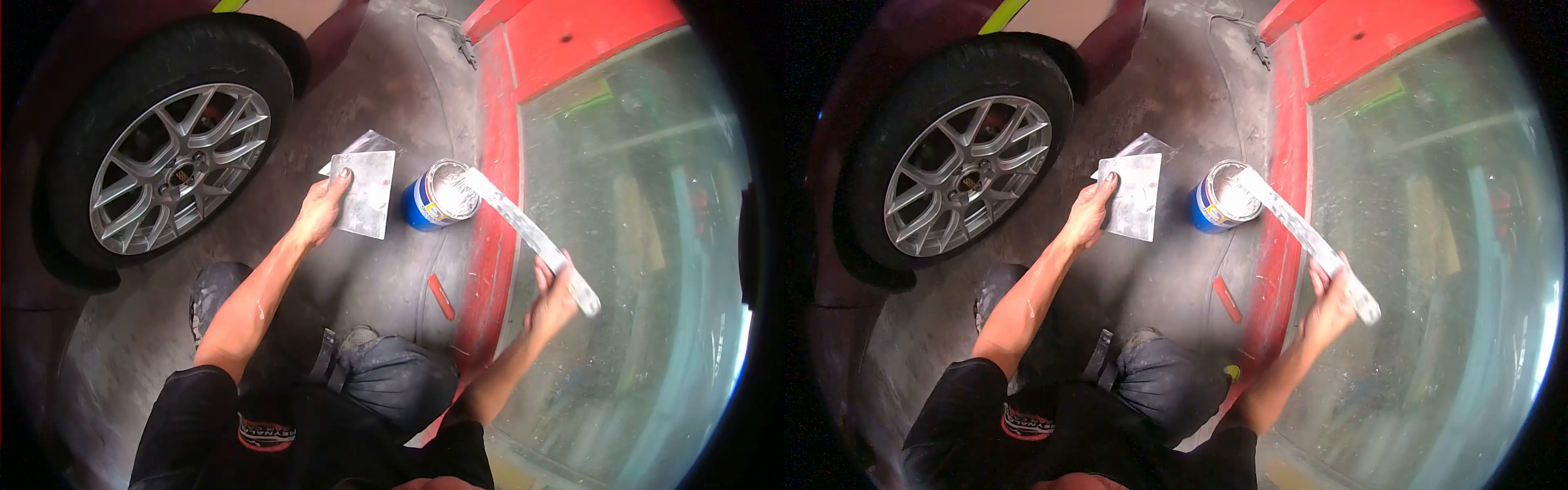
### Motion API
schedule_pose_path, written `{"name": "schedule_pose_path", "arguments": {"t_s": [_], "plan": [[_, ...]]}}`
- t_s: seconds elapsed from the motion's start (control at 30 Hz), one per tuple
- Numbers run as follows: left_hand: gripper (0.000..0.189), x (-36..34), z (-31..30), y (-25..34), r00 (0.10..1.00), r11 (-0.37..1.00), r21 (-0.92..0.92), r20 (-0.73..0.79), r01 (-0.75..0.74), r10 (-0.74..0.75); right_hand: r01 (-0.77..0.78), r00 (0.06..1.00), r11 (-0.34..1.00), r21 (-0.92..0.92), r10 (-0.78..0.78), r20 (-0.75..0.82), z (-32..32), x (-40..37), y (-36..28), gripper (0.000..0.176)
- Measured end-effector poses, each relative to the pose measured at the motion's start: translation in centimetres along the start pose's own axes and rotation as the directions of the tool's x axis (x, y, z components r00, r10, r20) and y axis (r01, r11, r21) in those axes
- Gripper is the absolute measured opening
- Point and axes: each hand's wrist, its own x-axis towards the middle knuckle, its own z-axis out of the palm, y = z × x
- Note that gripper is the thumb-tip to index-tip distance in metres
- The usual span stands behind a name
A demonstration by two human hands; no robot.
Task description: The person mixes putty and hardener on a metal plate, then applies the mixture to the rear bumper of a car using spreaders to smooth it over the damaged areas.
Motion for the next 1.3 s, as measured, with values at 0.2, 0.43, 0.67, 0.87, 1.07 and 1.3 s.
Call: {"name": "schedule_pose_path", "arguments": {"t_s": [0.2, 0.43, 0.67, 0.87, 1.07, 1.3], "plan": [[0.043, -1.8, -0.7, 1.7, 0.992, 0.975, 0.183, 0.016, -0.13, 0.129, -0.112, 0.981, 0.987, -0.114, 0.128, 0.146, 6.0, 7.5, 14.9, 0.032], [0.042, -3.7, -0.9, 3.6, 0.987, 0.975, 0.157, -0.009, -0.158, 0.161, -0.28, 0.93, 0.927, -0.248, 0.326, 0.171, 9.4, 7.8, 20.1, 0.033], [0.042, -3.7, -1.5, 3.8, 0.991, 0.993, 0.101, -0.109, -0.069, 0.08, -0.033, 0.98, 0.976, -0.215, 0.074, 0.187, 8.3, 7.3, 16.0, 0.032], [0.04, -3.7, -0.1, 4.6, 0.992, 1.0, -0.021, -0.122, 0.022, -0.024, -0.017, 0.995, 0.992, -0.125, 0.029, 0.095, 6.3, 6.3, 11.7, 0.033], [0.039, -2.3, 0.0, 2.6, 0.993, 1.0, -0.004, -0.119, 0.005, -0.005, 0.012, 0.999, 1.0, 0.006, -0.012, 0.041, 3.4, 5.2, 4.0, 0.037], [0.037, -0.7, 0.0, 0.1, 0.992, 0.998, -0.01, -0.103, 0.068, -0.069, 0.024, 0.991, 0.981, 0.191, -0.049, 0.128, 0.6, 2.8, -1.3, 0.044]]}}
